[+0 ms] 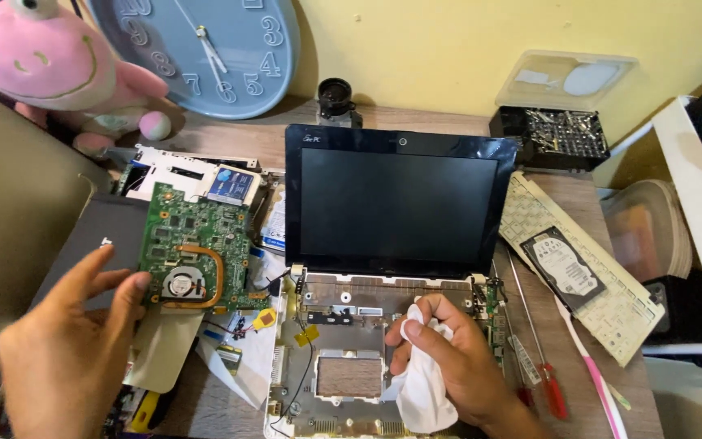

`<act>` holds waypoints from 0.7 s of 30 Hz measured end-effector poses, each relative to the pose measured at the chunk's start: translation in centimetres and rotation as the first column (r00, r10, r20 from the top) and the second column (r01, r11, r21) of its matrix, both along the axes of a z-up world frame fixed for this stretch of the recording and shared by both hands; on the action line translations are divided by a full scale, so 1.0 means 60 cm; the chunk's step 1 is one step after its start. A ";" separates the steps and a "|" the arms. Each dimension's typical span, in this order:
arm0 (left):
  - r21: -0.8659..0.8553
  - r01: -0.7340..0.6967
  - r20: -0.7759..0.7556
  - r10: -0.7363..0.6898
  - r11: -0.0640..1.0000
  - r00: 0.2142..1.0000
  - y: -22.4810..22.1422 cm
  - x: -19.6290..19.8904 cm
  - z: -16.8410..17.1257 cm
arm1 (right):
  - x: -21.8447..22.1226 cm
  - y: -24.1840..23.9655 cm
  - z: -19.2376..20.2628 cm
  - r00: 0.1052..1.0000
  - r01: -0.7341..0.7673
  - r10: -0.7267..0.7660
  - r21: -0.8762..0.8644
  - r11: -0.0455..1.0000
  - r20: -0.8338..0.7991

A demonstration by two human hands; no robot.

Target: Disassembling a laptop and wiping the screen with a cloth.

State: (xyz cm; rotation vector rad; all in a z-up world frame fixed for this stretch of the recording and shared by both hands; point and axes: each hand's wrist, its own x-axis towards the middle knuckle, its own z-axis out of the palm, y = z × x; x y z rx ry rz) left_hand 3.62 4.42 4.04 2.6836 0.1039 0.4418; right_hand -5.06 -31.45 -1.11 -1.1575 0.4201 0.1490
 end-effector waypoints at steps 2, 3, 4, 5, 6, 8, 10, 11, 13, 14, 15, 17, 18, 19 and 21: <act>0.071 0.004 0.050 -0.007 0.997 0.999 -0.009 0.007 0.022 | 0.000 -0.001 -0.001 1.000 -0.002 0.001 0.002 1.000 0.009; 0.113 0.053 0.097 -0.064 0.992 0.993 -0.022 0.010 0.043 | 0.000 -0.001 0.002 1.000 -0.004 0.004 0.001 1.000 0.016; 0.157 0.100 0.142 -0.123 0.982 0.982 -0.033 0.014 0.064 | 0.000 0.000 0.004 1.000 -0.006 0.006 0.000 1.000 0.023; 0.155 0.100 0.143 -0.122 0.983 0.982 -0.062 0.027 0.090 | -0.001 -0.001 0.003 1.000 -0.006 0.006 -0.003 1.000 0.024; 0.085 0.203 0.098 -0.211 0.975 0.973 -0.091 0.040 0.115 | -0.002 -0.001 0.002 0.999 -0.002 0.002 0.009 1.000 0.034; 0.005 0.297 0.068 -0.296 0.955 0.953 -0.141 0.078 0.138 | -0.003 -0.001 0.003 0.999 -0.005 0.005 0.015 1.000 0.049; -0.335 0.377 -0.231 -0.463 0.863 0.855 -0.186 0.132 0.134 | -0.002 0.000 0.004 0.999 0.002 -0.002 0.002 1.000 0.045; -0.335 0.377 -0.225 -0.462 0.864 0.858 -0.196 0.150 0.117 | -0.002 0.001 0.004 0.999 0.000 0.000 0.000 1.000 0.051; -0.429 0.333 -0.355 -0.495 0.840 0.793 -0.218 0.190 0.083 | -0.002 0.000 0.003 0.998 0.010 -0.012 0.029 1.000 0.057; -0.429 0.334 -0.351 -0.495 0.839 0.795 -0.221 0.191 0.083 | 0.000 0.000 0.003 0.998 0.009 -0.011 0.026 1.000 0.061; -0.510 0.331 -0.319 -0.532 0.794 0.784 -0.226 0.193 0.082 | 0.000 0.001 0.003 0.999 0.012 -0.013 0.026 1.000 0.050; -0.586 0.329 -0.289 -0.570 0.740 0.769 -0.234 0.198 0.078 | 0.002 -0.001 0.000 0.999 0.020 -0.021 0.027 0.999 0.036; -0.595 0.325 -0.273 -0.565 0.735 0.779 -0.234 0.201 0.076 | 0.002 -0.002 -0.003 0.997 0.005 -0.008 0.044 0.999 0.075; -0.606 0.314 -0.260 -0.554 0.731 0.791 -0.232 0.202 0.071 | 0.003 -0.003 -0.006 0.994 -0.017 0.010 0.058 0.998 0.111; -0.657 0.314 -0.232 -0.580 0.685 0.781 -0.227 0.200 0.057 | -0.001 -0.002 -0.002 0.995 -0.020 0.013 0.059 0.998 0.103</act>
